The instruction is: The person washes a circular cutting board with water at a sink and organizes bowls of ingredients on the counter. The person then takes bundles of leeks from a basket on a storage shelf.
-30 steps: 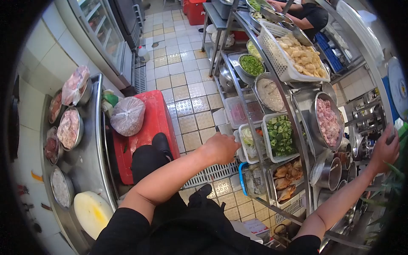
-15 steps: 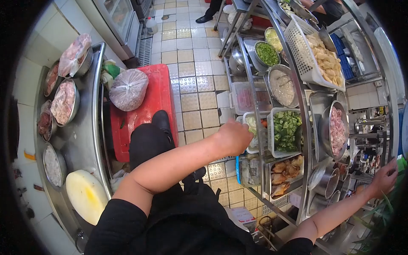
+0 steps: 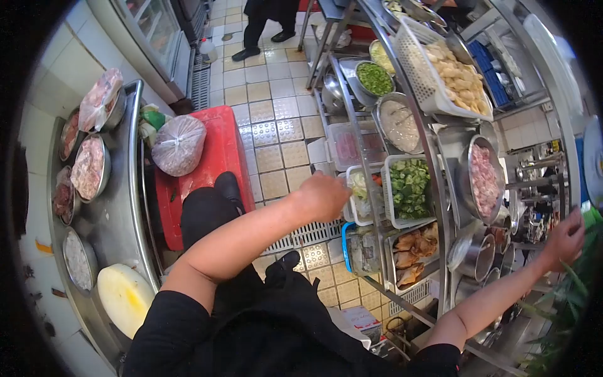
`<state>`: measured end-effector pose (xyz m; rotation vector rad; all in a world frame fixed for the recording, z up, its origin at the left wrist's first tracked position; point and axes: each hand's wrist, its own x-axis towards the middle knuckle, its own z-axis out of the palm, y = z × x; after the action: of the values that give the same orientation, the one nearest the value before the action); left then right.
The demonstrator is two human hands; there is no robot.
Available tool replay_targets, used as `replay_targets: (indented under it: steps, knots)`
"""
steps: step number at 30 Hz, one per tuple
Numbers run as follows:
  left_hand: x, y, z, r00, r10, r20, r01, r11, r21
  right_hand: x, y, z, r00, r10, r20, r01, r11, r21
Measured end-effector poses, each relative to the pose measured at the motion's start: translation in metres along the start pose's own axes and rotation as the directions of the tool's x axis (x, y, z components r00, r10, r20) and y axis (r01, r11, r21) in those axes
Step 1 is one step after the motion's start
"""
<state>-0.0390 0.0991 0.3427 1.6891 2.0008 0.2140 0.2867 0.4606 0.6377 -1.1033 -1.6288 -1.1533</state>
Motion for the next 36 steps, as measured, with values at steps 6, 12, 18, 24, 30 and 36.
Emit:
replay_targets:
  steps: [6,12,18,24,30,36]
  knots:
    - [0.003,0.008,-0.024,0.997,-0.004,0.071,0.003,1.0,0.013,-0.003,-0.028,-0.023,0.991,-0.014,0.132,0.012,1.0,0.019]
    - [0.01,0.009,-0.024,0.965,0.178,-0.191,-0.197,0.977,-0.087,-0.011,-0.052,-0.046,0.993,-0.099,0.061,0.092,0.989,0.112]
    - [-0.079,-0.029,0.033,0.481,-0.5,-0.72,-0.484,0.534,-0.693,-0.015,-0.06,-0.062,0.991,-0.086,0.105,0.061,0.974,0.22]
    - [-0.233,-0.145,0.175,-0.119,-0.975,-0.189,-0.51,0.224,-0.83,-0.015,-0.062,-0.048,0.988,-0.084,0.128,0.055,0.975,0.216]
    - [-0.306,-0.087,0.347,-0.378,-0.878,-0.292,0.292,0.186,-0.938,-0.012,-0.07,-0.087,0.981,-0.047,0.187,0.019,0.989,0.146]
    - [-0.3,-0.038,0.46,0.173,-0.985,-0.012,0.744,0.138,-0.654,-0.017,-0.07,-0.072,0.999,-0.017,0.041,0.011,0.988,0.157]
